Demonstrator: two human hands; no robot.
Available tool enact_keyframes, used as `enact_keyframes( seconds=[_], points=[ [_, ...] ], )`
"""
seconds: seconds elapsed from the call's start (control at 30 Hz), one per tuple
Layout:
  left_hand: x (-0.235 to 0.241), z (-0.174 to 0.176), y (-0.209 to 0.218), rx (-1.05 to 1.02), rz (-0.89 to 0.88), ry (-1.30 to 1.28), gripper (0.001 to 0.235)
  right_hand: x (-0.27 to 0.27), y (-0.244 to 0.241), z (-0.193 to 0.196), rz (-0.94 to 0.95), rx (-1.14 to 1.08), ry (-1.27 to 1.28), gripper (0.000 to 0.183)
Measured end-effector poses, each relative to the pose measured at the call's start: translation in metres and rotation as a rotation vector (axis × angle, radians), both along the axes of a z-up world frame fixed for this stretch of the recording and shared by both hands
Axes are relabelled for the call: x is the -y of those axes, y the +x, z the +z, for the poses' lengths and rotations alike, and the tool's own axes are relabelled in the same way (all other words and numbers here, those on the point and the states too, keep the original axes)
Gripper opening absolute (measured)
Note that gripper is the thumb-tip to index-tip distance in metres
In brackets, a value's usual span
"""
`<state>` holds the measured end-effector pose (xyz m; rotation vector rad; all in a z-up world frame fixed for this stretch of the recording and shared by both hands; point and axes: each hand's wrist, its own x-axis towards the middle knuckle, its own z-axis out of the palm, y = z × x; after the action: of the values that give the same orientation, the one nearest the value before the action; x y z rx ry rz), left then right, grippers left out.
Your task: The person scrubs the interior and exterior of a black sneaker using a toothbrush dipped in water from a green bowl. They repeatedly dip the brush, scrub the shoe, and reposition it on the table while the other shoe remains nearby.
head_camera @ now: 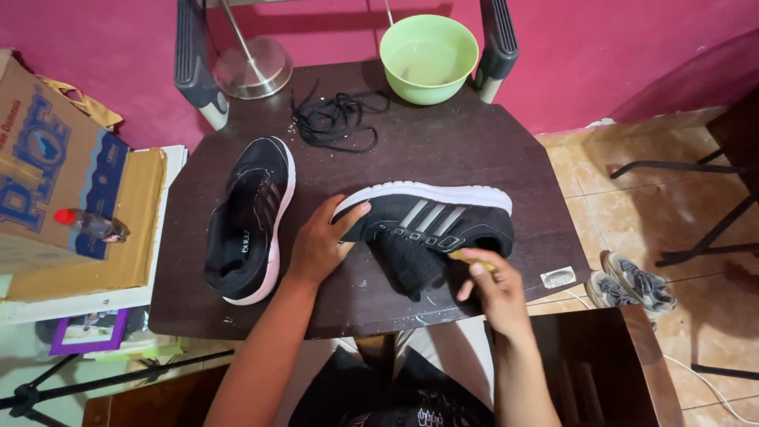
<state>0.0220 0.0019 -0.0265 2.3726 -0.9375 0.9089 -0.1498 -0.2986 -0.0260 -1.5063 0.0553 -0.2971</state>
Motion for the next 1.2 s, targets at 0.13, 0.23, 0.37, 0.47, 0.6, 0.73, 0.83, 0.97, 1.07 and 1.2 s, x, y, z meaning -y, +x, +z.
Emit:
enact_keyframes(
  seconds=[0.13,0.23,0.37,0.47,0.6,0.73,0.83,0.97,1.07,1.2],
  points=[
    [-0.001,-0.001,0.0,-0.034,-0.013,0.012,0.07,0.001,-0.001,0.004,0.104,-0.02,-0.11,0.029],
    [-0.001,-0.002,-0.002,-0.042,0.011,0.017,0.07,-0.009,-0.003,0.022,0.012,0.039,-0.083,0.029],
    [-0.002,-0.001,-0.001,-0.074,-0.024,0.0,0.071,-0.015,-0.003,0.035,0.046,0.028,-0.116,0.028],
    [-0.003,0.004,-0.004,-0.075,-0.03,-0.006,0.073,-0.006,0.002,-0.003,0.003,0.012,-0.059,0.029],
    [-0.002,-0.001,-0.002,-0.052,-0.032,-0.007,0.072,-0.01,0.003,0.006,0.067,-0.001,-0.047,0.029],
    [-0.002,0.0,-0.002,-0.072,-0.05,-0.04,0.072,-0.006,0.008,-0.017,-0.114,0.031,0.208,0.033],
    [0.0,0.0,-0.001,-0.05,-0.039,-0.031,0.069,-0.011,0.009,-0.002,-0.009,0.006,0.188,0.029],
    [0.002,0.006,-0.002,-0.028,-0.044,-0.023,0.067,-0.017,0.015,-0.01,-0.118,0.023,0.35,0.031],
    [0.001,0.011,-0.007,-0.008,-0.052,-0.032,0.064,-0.015,0.016,-0.017,-0.129,0.039,0.396,0.028],
    [0.004,0.009,-0.005,-0.003,-0.077,-0.052,0.059,-0.022,0.022,-0.022,-0.113,0.044,0.422,0.027]
  ],
)
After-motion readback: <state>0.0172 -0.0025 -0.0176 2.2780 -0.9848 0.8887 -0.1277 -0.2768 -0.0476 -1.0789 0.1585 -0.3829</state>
